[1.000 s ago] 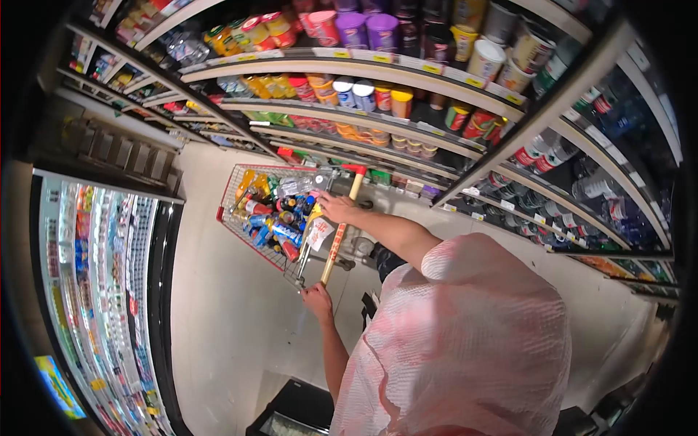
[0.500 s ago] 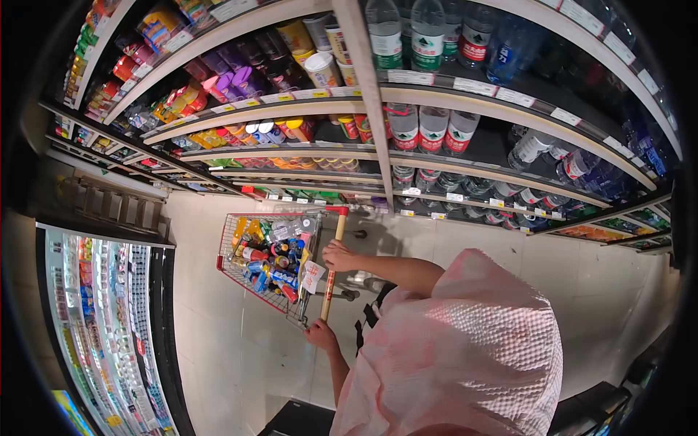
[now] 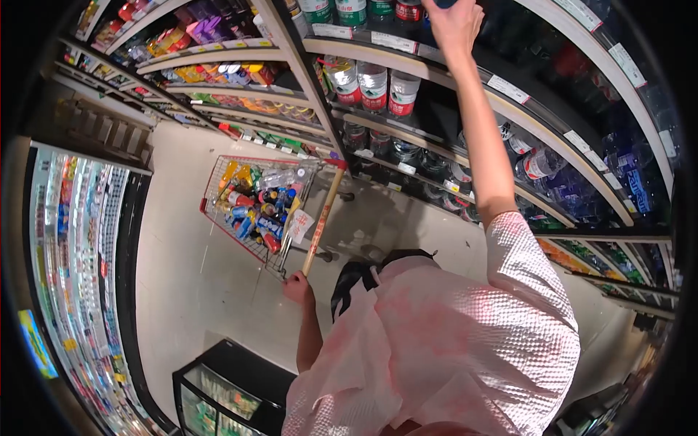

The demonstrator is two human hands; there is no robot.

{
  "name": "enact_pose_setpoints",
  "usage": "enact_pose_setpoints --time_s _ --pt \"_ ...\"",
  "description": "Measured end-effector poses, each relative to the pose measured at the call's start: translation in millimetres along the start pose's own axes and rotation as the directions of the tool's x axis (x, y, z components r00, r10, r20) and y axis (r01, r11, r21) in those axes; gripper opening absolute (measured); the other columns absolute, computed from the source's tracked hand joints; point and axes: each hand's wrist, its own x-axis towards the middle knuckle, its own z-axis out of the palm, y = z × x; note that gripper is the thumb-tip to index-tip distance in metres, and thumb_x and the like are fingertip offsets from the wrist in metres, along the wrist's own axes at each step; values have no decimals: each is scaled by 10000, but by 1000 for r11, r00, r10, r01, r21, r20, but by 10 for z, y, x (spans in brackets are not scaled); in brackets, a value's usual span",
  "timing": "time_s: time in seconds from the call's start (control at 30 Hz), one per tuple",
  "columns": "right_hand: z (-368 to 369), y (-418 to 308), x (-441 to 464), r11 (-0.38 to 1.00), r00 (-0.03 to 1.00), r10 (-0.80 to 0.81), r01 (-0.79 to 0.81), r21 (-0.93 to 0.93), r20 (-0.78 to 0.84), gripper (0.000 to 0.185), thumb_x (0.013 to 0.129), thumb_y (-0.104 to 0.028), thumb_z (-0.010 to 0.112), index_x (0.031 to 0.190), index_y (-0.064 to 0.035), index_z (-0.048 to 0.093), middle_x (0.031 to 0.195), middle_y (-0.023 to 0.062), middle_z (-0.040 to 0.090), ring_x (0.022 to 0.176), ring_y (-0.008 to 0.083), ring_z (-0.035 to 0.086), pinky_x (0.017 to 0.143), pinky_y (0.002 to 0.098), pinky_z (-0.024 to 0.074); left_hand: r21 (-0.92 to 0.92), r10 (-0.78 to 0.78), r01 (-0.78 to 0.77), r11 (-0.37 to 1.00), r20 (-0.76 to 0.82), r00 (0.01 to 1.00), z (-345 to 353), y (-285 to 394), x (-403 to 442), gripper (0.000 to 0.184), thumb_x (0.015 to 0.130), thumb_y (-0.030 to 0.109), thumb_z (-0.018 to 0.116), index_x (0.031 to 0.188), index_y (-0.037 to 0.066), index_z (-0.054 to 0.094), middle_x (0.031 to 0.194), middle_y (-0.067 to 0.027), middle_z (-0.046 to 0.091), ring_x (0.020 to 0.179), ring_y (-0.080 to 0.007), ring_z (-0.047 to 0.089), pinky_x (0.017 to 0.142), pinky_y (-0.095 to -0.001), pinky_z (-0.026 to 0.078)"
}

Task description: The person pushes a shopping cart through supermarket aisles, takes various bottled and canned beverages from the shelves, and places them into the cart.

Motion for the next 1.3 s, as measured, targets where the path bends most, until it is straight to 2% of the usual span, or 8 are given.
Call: enact_pose_setpoints --time_s 0.13,0.5,0.67,0.73,0.9,1.0,1.13,1.3 --pt "60 331 263 998 972 41 -52 41 233 475 768 -380 877 786 54 683 731 272 678 701 466 685 692 531 556 177 47 -36 984 -57 997 64 309 -566 344 923 219 574 708 -3 724 697 -207 669 749 -397 641 666 -529 511" --pt "-1171 611 -254 618 880 -474 331 713 3 663 674 -64 918 1267 -23 623 1216 112 549 1185 274 575 1030 372 473 41 -61 60 997 19 998 -87 1383 -1986 293 948 290 587 868 45 726 847 -164 685 907 -355 638 817 -492 496" --pt "-2046 617 -807 186 866 -327 -333 925 378 760 843 -23 820 1486 -40 417 1454 157 541 1248 229 596 1091 395 476 -243 -132 97 965 -132 982 -316 1954 -2377 620 737 215 856 1258 35 573 1171 -183 614 1161 -373 576 991 -490 457" --pt "-2311 576 -1225 151 831 -291 -449 881 474 365 904 -146 801 1153 -31 560 1002 79 670 895 200 653 832 335 525 -634 -100 2 773 -119 988 -710 2525 -2343 865 765 263 917 1436 31 424 1390 -174 525 1318 -314 526 1132 -454 406" --pt "-2654 835 -2956 102 274 -459 -928 357 845 320 987 -221 735 1198 -83 537 942 7 636 814 77 592 731 258 491 -922 108 -5 387 40 993 -1185 3633 -2332 894 783 246 918 1470 42 384 1478 -167 488 1356 -314 536 1071 -446 482" --pt "-2709 1128 -3316 501 -2 -271 -854 139 963 562 1044 -443 623 1382 -18 477 1136 106 632 1005 188 618 846 318 511 -922 -68 269 279 260 963 -913 3684 -2585 574 880 247 834 1325 -3 572 1152 -131 691 959 -254 710 852 -365 578" --pt "-2624 2166 -3801 820 447 -482 -73 568 753 573 983 -418 652 1375 -22 518 1289 227 574 1225 392 555 1039 503 430 -767 -199 641 24 625 755 -174 3348 -2606 482 921 264 769 1254 -35 591 969 -126 717 637 -232 692 560 -348 593" --pt "-3017 3800 -4512 774 -44 -550 349 529 834 628 875 -541 698 1398 -213 579 1518 63 423 1551 341 195 1058 856 225 -568 -376 685 456 575 726 1033 3059 -2183 711 854 329 782 1422 0 508 1182 -167 681 988 -272 692 862 -380 568"
